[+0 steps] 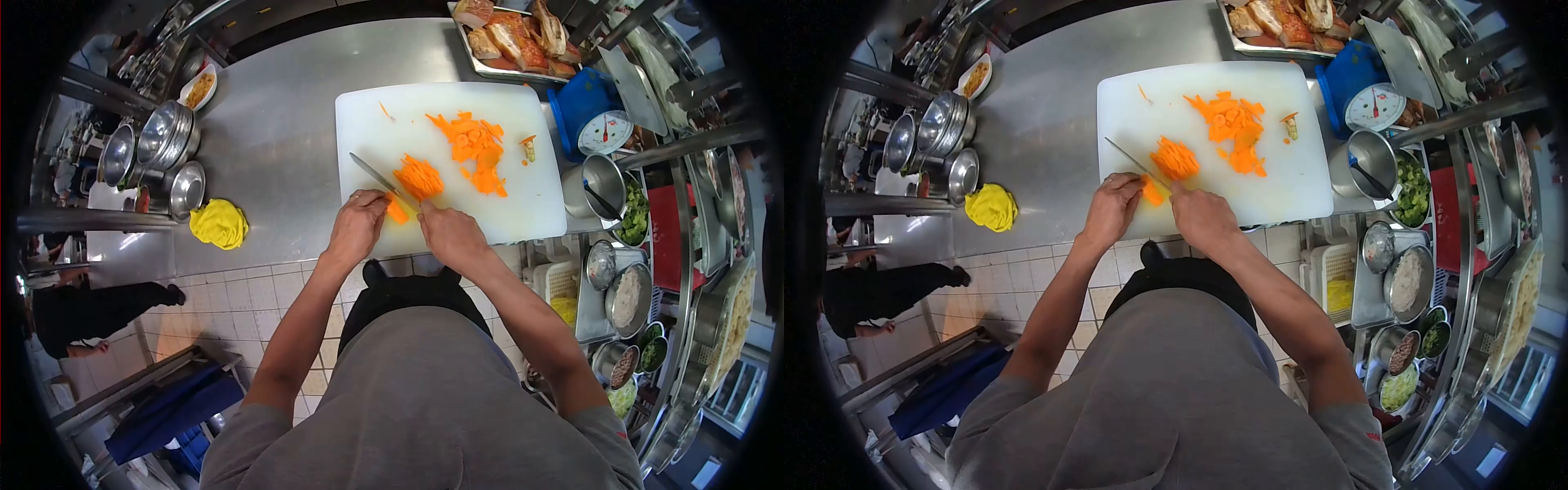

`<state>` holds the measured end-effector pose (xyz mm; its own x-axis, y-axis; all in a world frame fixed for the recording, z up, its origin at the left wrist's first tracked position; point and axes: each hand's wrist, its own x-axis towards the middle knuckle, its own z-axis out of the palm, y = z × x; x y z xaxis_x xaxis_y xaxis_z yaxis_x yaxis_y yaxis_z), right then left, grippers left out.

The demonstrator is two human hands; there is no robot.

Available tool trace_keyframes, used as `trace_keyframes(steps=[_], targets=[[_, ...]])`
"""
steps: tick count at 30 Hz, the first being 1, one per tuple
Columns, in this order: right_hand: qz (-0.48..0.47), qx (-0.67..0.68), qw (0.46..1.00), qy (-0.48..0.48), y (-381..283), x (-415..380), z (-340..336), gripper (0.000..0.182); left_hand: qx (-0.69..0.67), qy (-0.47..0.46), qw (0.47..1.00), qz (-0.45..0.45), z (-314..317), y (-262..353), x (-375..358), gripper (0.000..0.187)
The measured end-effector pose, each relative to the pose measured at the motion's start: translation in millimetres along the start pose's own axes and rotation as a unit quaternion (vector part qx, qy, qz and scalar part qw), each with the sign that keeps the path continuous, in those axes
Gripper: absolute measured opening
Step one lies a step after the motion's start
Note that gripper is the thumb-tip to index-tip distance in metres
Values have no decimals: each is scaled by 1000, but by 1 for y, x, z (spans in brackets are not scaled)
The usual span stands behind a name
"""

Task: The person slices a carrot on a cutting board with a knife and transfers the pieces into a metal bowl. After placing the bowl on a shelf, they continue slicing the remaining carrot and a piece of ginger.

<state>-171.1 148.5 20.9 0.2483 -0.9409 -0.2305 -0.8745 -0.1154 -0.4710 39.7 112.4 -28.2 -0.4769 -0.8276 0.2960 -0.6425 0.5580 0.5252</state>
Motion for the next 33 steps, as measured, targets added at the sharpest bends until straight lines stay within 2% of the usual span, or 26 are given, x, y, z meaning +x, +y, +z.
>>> trace_keyframes(steps=[6,13,15,18,21,24,28,30,33], targets=[[26,-24,999,-10,-11,-2,-8,22,11,-26,999,34,-1,-5,2,14],[68,-64,995,-37,-35,-21,-19,16,12,-38,999,26,0,-11,5,11],[42,-30,998,26,-30,-18,2,20,-7,-48,998,26,0,-14,6,11],[59,-28,998,22,-33,12,24,14,0,-69,997,27,1,-18,6,11],[56,-28,998,23,-39,23,13,13,6,-59,996,59,-1,-24,5,10],[73,-52,996,21,-52,-1,-3,13,-17,-59,996,71,-2,-29,7,10],[104,-55,993,8,-49,-2,21,14,-13,-74,993,91,-3,-35,9,11],[78,-40,995,43,-47,11,28,14,0,-95,991,90,-1,-38,7,12],[83,-47,995,32,-52,8,15,14,-8,-75,992,101,-3,-38,5,12]])
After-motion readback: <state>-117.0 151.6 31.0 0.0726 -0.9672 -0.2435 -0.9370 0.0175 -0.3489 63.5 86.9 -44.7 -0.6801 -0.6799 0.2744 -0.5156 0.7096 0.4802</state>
